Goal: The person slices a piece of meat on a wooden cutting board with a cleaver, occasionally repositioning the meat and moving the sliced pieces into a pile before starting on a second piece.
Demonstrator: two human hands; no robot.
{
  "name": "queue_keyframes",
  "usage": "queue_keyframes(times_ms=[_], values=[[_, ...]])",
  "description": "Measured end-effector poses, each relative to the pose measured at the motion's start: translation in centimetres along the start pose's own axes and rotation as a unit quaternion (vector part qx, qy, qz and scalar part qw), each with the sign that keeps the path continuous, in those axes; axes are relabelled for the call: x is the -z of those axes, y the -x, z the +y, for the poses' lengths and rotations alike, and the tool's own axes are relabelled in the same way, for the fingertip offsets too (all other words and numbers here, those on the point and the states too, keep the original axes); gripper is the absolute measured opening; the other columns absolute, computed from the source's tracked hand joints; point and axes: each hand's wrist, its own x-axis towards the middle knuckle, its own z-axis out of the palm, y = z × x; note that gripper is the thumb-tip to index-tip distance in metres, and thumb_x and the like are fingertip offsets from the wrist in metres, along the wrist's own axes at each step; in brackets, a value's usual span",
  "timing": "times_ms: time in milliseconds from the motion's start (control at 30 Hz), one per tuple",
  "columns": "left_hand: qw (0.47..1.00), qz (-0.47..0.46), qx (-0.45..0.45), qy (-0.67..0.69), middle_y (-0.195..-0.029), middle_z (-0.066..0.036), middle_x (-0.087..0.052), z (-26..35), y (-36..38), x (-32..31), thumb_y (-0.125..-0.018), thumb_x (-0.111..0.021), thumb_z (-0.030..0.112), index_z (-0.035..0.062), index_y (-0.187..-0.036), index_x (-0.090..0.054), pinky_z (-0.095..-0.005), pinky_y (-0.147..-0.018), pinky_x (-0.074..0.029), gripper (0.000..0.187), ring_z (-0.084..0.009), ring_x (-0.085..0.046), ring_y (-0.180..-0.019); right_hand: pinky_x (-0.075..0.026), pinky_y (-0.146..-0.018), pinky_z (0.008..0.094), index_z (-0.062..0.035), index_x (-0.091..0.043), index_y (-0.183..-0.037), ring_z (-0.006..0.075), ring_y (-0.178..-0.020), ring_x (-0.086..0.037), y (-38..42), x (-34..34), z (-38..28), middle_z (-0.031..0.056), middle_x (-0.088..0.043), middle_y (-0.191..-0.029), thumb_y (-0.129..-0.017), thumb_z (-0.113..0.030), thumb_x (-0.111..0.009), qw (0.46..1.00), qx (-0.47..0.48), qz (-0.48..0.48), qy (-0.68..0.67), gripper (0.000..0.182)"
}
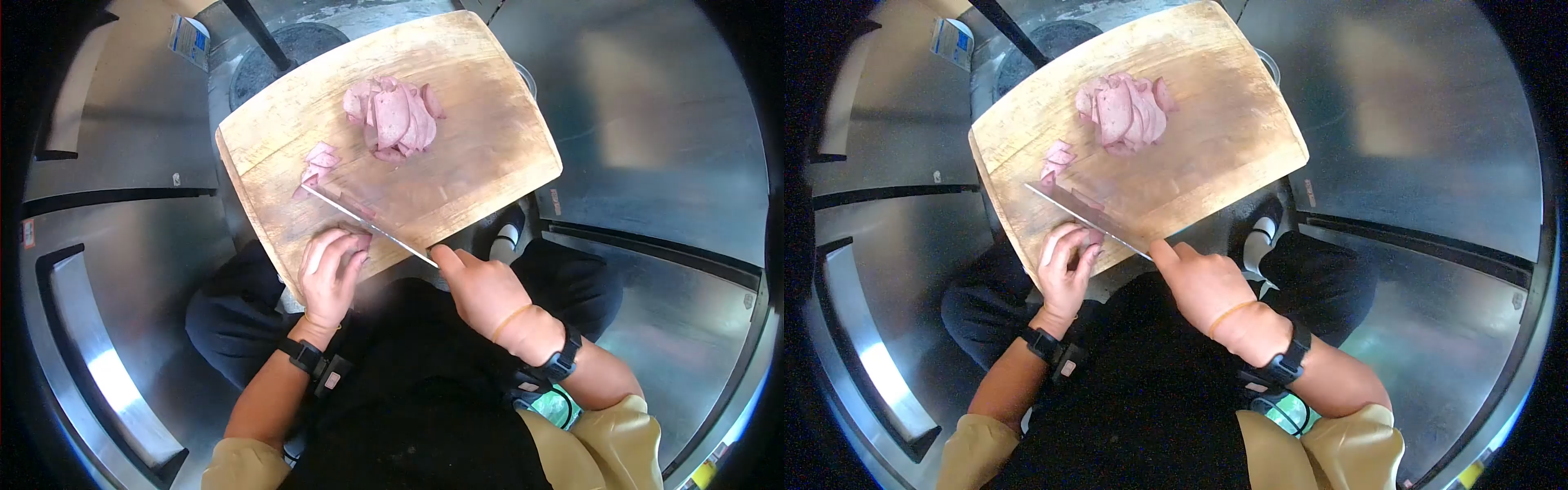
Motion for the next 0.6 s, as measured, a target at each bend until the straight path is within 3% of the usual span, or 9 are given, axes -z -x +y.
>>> queue_keyframes(times_ms=[167, 267, 367, 600], values=[[1.0, -0.011, 0.003, -0.008, -0.099, -0.011, -0.063, -0.5, 0.3, 0.0, -0.068, -0.076, 0.0, 0.0037, -0.093, -0.064, -0.0394, -0.08, -0.048, 0.028, -0.0313, -0.06, -0.09, -0.052, -0.054, 0.044, -0.0101, -0.047, -0.108, 0.037, -0.064, -0.063, 2.4, 0.4, -0.2, 0.0142, -0.059, -0.08, -0.08, 0.0, -0.055, 1.0, 0.01, -0.011, 0.008, 0.032], [0.999, -0.029, 0.019, -0.019, -0.098, -0.014, -0.063, -0.8, 0.5, 0.1, -0.068, -0.073, -0.003, 0.002, -0.094, -0.064, -0.0405, -0.082, -0.048, 0.029, -0.0339, -0.06, -0.092, -0.053, -0.045, 0.0366, -0.0083, -0.049, -0.108, 0.0283, -0.056, -0.065, 2.7, 0.6, -0.1, 0.0099, -0.058, -0.071, -0.084, -0.009, -0.054, 0.996, 0.059, 0.029, 0.053, 0.024], [0.999, -0.019, 0.018, -0.037, -0.097, -0.015, -0.063, -1.4, 1.2, -0.3, -0.068, -0.072, -0.003, 0.0007, -0.096, -0.065, -0.0397, -0.081, -0.049, 0.029, -0.0338, -0.061, -0.091, -0.052, -0.043, 0.0346, -0.0071, -0.05, -0.108, 0.0258, -0.053, -0.064, 3.0, 0.4, 0.1, 0.009, -0.057, -0.069, -0.083, -0.008, -0.055, 0.995, 0.074, 0.03, 0.063, 0.026], [0.999, -0.021, 0.001, -0.04, -0.096, -0.016, -0.063, -0.9, 0.4, 0.0, -0.068, -0.072, -0.003, -0.0005, -0.096, -0.065, -0.0377, -0.08, -0.05, 0.029, -0.0321, -0.063, -0.088, -0.051, -0.042, 0.0336, -0.0056, -0.05, -0.108, 0.0246, -0.052, -0.063, 2.4, 0.4, 0.1, 0.0087, -0.057, -0.069, -0.082, -0.008, -0.056, 0.995, 0.073, 0.011, 0.069, 0.026]])
